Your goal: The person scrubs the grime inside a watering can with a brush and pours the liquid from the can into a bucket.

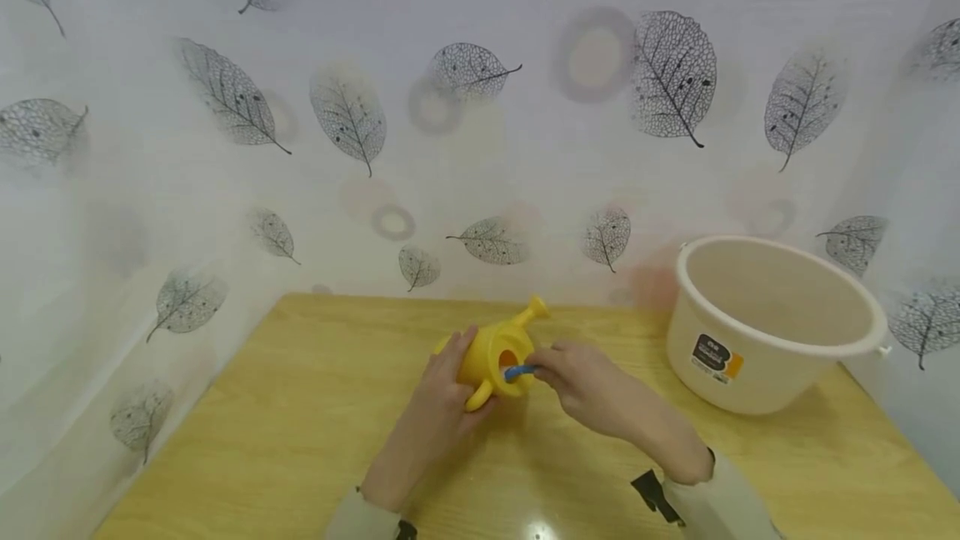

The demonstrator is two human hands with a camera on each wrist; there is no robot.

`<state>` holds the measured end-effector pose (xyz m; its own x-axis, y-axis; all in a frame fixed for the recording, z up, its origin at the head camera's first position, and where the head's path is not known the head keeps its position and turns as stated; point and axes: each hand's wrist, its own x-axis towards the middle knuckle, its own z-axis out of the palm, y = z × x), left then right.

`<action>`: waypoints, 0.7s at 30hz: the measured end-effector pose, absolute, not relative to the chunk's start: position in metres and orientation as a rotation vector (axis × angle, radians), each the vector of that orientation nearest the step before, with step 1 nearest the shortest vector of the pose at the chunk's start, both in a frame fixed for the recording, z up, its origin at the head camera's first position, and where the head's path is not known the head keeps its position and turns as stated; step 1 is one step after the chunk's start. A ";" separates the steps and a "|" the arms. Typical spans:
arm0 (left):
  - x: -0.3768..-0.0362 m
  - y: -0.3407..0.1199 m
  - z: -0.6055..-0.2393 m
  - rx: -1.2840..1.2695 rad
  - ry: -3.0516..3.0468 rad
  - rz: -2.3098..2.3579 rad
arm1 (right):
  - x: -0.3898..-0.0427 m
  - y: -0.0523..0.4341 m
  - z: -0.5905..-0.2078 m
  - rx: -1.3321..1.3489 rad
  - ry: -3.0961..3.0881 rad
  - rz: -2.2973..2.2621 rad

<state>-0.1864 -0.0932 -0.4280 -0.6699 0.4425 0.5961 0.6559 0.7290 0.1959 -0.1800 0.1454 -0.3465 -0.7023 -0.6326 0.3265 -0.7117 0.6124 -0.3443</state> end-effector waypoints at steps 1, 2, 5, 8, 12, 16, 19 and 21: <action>-0.186 -0.093 -0.428 -0.836 -2.408 -0.543 | -0.180 0.145 -0.347 1.123 -2.665 0.682; -0.186 -0.093 -0.428 -0.839 -2.409 -0.539 | -0.180 0.146 -0.347 1.122 -2.669 0.683; -0.187 -0.094 -0.427 -0.848 -2.415 -0.539 | -0.181 0.145 -0.346 1.123 -2.680 0.672; -0.191 -0.094 -0.424 -0.848 -2.417 -0.549 | -0.185 0.145 -0.343 1.118 -2.681 0.658; -0.194 -0.095 -0.421 -0.843 -2.432 -0.569 | -0.188 0.144 -0.340 1.128 -2.678 0.668; -0.192 -0.096 -0.422 -0.851 -2.450 -0.567 | -0.186 0.144 -0.341 1.132 -2.693 0.693; -0.191 -0.096 -0.424 -0.861 -2.435 -0.539 | -0.184 0.144 -0.344 1.123 -2.691 0.699; -0.191 -0.096 -0.427 -0.869 -2.421 -0.514 | -0.182 0.144 -0.346 1.120 -2.688 0.700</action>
<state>-0.1906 -0.0956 -0.4266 -0.6635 0.4744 0.5785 0.6684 0.7233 0.1735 -0.1820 0.1439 -0.3463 -0.7111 -0.6334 0.3051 -0.7018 0.6133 -0.3624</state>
